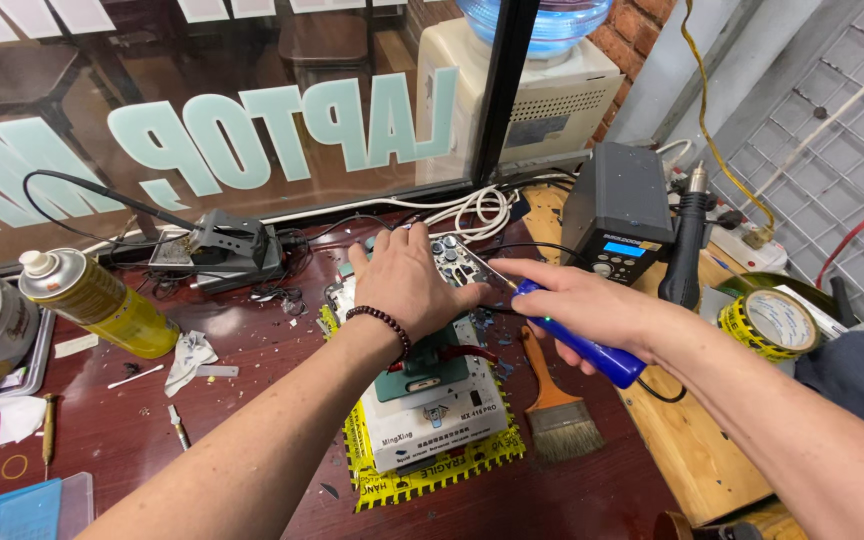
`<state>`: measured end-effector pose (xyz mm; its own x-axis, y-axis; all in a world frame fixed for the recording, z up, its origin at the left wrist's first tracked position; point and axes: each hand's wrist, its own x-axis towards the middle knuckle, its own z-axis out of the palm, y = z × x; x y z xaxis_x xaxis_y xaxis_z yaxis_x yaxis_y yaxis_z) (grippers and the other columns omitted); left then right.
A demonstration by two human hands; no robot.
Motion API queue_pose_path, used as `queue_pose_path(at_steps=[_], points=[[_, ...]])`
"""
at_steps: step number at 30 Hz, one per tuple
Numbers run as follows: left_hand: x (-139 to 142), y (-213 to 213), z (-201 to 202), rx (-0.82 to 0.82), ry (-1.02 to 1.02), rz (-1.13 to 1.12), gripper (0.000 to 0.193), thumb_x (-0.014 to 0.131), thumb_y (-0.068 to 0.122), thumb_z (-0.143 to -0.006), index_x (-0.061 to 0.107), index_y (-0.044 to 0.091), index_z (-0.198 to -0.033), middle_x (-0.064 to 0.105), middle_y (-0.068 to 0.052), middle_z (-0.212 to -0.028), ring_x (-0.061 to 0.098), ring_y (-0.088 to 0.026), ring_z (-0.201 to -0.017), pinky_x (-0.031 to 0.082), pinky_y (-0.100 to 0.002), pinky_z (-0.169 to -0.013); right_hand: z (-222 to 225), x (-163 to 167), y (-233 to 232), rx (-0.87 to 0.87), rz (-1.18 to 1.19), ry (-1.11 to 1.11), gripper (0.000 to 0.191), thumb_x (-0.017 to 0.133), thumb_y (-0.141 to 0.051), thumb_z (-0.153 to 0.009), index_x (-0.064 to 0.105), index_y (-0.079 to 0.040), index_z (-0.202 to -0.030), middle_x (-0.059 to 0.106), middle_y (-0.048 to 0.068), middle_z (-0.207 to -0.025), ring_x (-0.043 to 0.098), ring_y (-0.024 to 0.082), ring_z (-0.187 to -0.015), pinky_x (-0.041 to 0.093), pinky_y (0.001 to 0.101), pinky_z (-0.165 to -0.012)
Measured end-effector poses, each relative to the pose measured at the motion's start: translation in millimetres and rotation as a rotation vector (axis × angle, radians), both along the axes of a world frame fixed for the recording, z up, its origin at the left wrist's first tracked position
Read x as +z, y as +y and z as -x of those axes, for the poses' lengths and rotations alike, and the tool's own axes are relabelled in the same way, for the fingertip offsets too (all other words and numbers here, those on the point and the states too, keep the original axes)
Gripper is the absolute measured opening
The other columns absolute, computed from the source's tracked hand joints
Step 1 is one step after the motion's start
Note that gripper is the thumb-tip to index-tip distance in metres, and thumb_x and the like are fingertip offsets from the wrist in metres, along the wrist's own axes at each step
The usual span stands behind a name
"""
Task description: The person uses a blue-handled screwdriver to remove screws from a small electronic device, then uses a soldering iron to work on the internal components. The device is held in place on a workbench while the person manipulates wires and components.
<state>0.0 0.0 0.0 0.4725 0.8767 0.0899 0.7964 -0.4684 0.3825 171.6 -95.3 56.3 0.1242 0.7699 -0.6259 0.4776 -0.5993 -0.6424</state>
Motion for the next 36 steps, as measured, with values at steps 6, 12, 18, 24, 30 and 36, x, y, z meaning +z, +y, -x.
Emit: queue_pose_path(at_steps=[6, 12, 18, 24, 30, 36], points=[[-5, 5, -2, 0.013, 0.032, -0.001, 0.099, 0.08, 0.072, -0.064, 0.055, 0.003, -0.13, 0.063, -0.017, -0.126, 0.052, -0.029, -0.129, 0.027, -0.056, -0.112, -16, 7, 1, 0.041, 0.043, 0.038, 0.064, 0.058, -0.035, -0.092, 0.041, -0.05, -0.151, 0.054, 0.003, -0.076, 0.052, 0.013, -0.047, 0.046, 0.0309, -0.04], [-10, 3, -8, 0.039, 0.088, -0.025, 0.109, 0.079, 0.075, -0.063, 0.051, 0.002, -0.138, 0.061, -0.015, -0.131, 0.049, -0.028, -0.132, 0.029, -0.053, -0.111, -18, -7, 8, 0.067, -0.023, 0.07, 0.062, 0.058, -0.034, -0.093, 0.042, -0.046, -0.152, 0.053, 0.003, -0.077, 0.052, 0.013, -0.047, 0.047, 0.0311, -0.04], [-5, -2, -20, 0.029, 0.096, -0.047, 0.114, 0.079, 0.075, -0.063, 0.047, 0.001, -0.143, 0.058, -0.015, -0.136, 0.048, -0.028, -0.135, 0.029, -0.05, -0.111, -59, 6, 12, 0.217, 0.053, 0.032, 0.065, 0.055, -0.032, -0.092, 0.039, -0.052, -0.152, 0.055, 0.004, -0.076, 0.054, 0.014, -0.047, 0.049, 0.0314, -0.042], [-7, 1, -24, 0.046, 0.126, -0.016, 0.111, 0.078, 0.074, -0.063, 0.048, 0.004, -0.143, 0.059, -0.014, -0.138, 0.048, -0.027, -0.136, 0.03, -0.048, -0.112, -64, -2, 24, 0.306, -0.001, -0.044, 0.064, 0.055, -0.032, -0.092, 0.039, -0.047, -0.152, 0.056, 0.006, -0.077, 0.057, 0.017, -0.046, 0.052, 0.0352, -0.042], [-10, 1, -37, 0.034, 0.107, -0.041, 0.111, 0.077, 0.074, -0.063, 0.048, 0.004, -0.144, 0.059, -0.015, -0.138, 0.048, -0.028, -0.136, 0.03, -0.048, -0.113, -66, -12, 18, 0.303, -0.095, -0.083, 0.065, 0.054, -0.03, -0.091, 0.038, -0.04, -0.154, 0.062, 0.009, -0.074, 0.06, 0.019, -0.045, 0.053, 0.0372, -0.041], [-12, 3, -22, 0.045, 0.097, -0.048, 0.114, 0.078, 0.075, -0.062, 0.047, 0.002, -0.144, 0.059, -0.016, -0.138, 0.048, -0.029, -0.135, 0.029, -0.049, -0.112, -56, 3, 20, 0.291, -0.014, -0.034, 0.066, 0.055, -0.032, -0.091, 0.04, -0.044, -0.154, 0.055, 0.006, -0.076, 0.058, 0.017, -0.046, 0.053, 0.035, -0.041]])
